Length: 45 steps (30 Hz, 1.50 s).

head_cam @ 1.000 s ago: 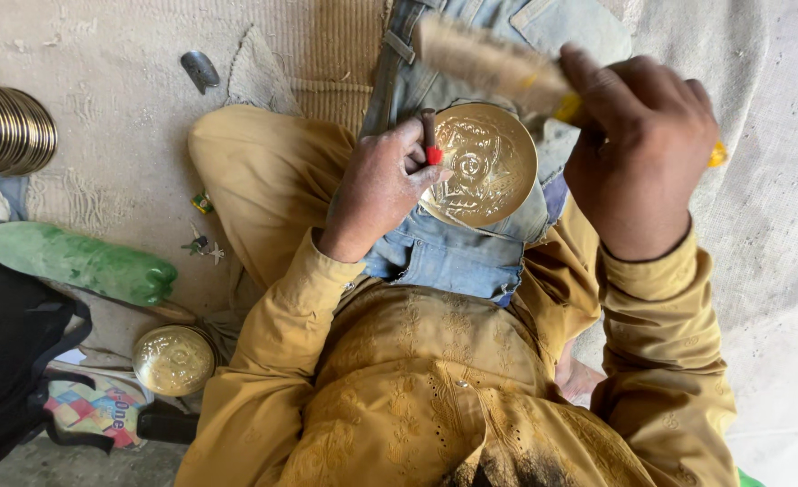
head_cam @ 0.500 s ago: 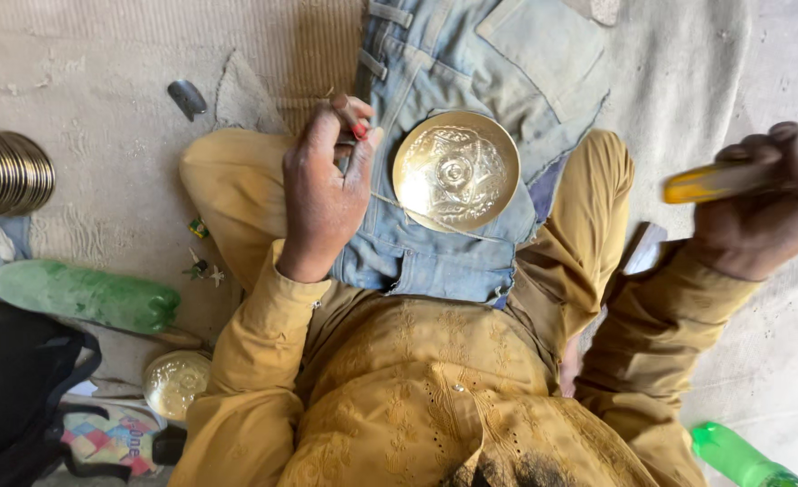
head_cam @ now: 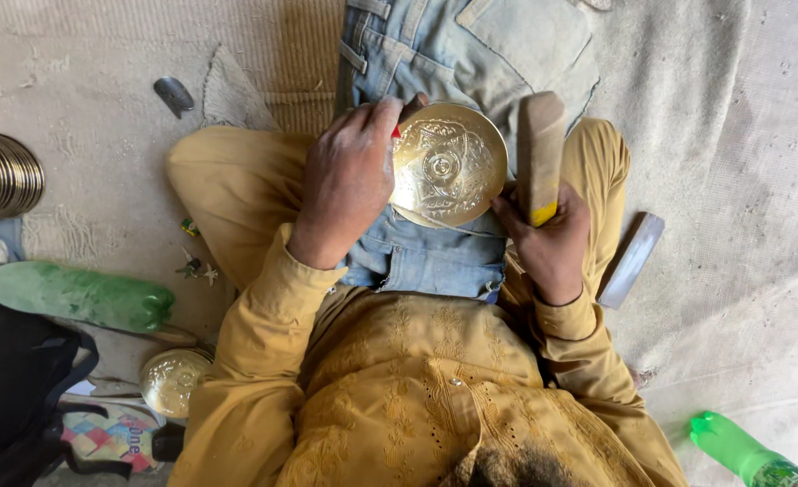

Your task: The person sits cross-legged on the floor and uses a hammer and a small red-handled chisel to engrave a decorative pattern into a brass plate resting on their lap. The person repeatedly taps the chisel to create fine lines and details on the plate's surface.

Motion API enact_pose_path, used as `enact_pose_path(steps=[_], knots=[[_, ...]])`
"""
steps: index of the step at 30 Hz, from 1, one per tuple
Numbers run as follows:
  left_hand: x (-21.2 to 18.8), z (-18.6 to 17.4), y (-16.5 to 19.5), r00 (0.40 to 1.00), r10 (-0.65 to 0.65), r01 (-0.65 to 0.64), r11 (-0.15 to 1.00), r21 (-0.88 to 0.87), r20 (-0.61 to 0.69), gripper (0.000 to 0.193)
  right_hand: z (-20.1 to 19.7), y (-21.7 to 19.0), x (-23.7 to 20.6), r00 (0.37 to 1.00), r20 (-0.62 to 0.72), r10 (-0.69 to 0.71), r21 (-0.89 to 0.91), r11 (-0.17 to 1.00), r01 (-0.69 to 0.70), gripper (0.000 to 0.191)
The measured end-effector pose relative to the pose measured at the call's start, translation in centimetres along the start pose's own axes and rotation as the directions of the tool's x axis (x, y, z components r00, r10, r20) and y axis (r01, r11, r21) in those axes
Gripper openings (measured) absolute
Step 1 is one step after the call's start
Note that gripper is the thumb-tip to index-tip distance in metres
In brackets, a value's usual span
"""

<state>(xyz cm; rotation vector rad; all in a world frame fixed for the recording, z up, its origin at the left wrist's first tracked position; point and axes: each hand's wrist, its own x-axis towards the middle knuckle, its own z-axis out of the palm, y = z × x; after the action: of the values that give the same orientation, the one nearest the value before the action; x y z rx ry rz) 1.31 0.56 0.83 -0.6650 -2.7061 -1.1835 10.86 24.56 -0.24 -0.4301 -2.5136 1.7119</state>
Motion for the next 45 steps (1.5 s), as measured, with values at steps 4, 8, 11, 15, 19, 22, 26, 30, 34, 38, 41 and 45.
enact_pose_path(steps=[4, 8, 11, 15, 19, 22, 26, 30, 34, 38, 41, 45], knots=[[-0.9, -1.0, 0.6, 0.999, -0.043, 0.043, 0.999, 0.014, 0.016, 0.018, -0.5, -0.2, 1.4, 0.995, 0.021, -0.097, -0.048, 0.994, 0.098, 0.020], [-2.0, -2.2, 0.9, 0.997, -0.079, 0.078, 0.994, -0.073, -0.015, 0.022, -0.2, 0.1, 3.9, 0.987, 0.056, -0.150, -0.093, 0.984, 0.155, 0.025], [-2.1, -3.0, 0.6, 0.993, -0.107, 0.110, 0.991, -0.078, 0.041, 0.016, 0.6, -0.2, 4.7, 0.983, 0.042, -0.178, -0.010, 0.984, 0.178, 0.028], [-1.6, -3.5, 0.0, 0.994, -0.086, 0.094, 0.989, -0.117, 0.073, 0.017, 0.9, -1.0, 5.1, 0.981, 0.027, -0.194, -0.002, 0.981, 0.194, 0.029], [-1.2, -3.1, -0.4, 0.999, -0.044, 0.043, 0.992, -0.117, -0.007, 0.018, 0.7, -1.4, 5.2, 0.972, 0.081, -0.219, -0.035, 0.974, 0.223, 0.028], [-1.1, -3.0, -0.8, 0.997, -0.059, 0.061, 0.997, -0.053, 0.053, 0.014, 0.9, -1.5, 5.4, 0.971, 0.105, -0.215, -0.032, 0.975, 0.220, 0.027], [-0.8, -3.1, -1.4, 0.994, -0.043, 0.051, 0.996, -0.077, 0.105, 0.023, 1.5, -1.6, 5.6, 0.980, 0.090, -0.179, -0.006, 0.984, 0.180, 0.026], [-1.0, -2.1, -1.0, 0.996, 0.045, -0.051, 0.995, -0.088, -0.074, 0.019, 1.2, -1.6, 4.9, 0.978, 0.024, -0.207, -0.058, 0.976, 0.208, 0.023], [-0.7, 1.3, 0.0, 0.995, 0.068, -0.093, 0.903, -0.420, -0.073, 0.017, 0.3, -1.0, 3.4, 0.995, -0.041, -0.093, 0.038, 0.995, 0.094, 0.017], [0.0, 4.7, -0.1, 0.996, 0.074, -0.028, 0.797, -0.604, 0.051, 0.023, -1.1, -0.5, 2.7, 0.997, 0.036, -0.067, 0.176, 0.983, 0.060, 0.022], [1.1, 6.8, -0.3, 0.999, 0.017, 0.011, 0.776, -0.631, 0.039, 0.026, -2.4, -0.4, 2.3, 0.993, -0.065, -0.095, -0.072, 0.993, 0.091, 0.023], [0.8, 7.6, -0.6, 0.996, -0.038, 0.080, 0.721, -0.689, 0.076, 0.033, -4.3, -0.8, 3.0, 0.949, 0.097, -0.300, -0.445, 0.840, 0.311, 0.026]])
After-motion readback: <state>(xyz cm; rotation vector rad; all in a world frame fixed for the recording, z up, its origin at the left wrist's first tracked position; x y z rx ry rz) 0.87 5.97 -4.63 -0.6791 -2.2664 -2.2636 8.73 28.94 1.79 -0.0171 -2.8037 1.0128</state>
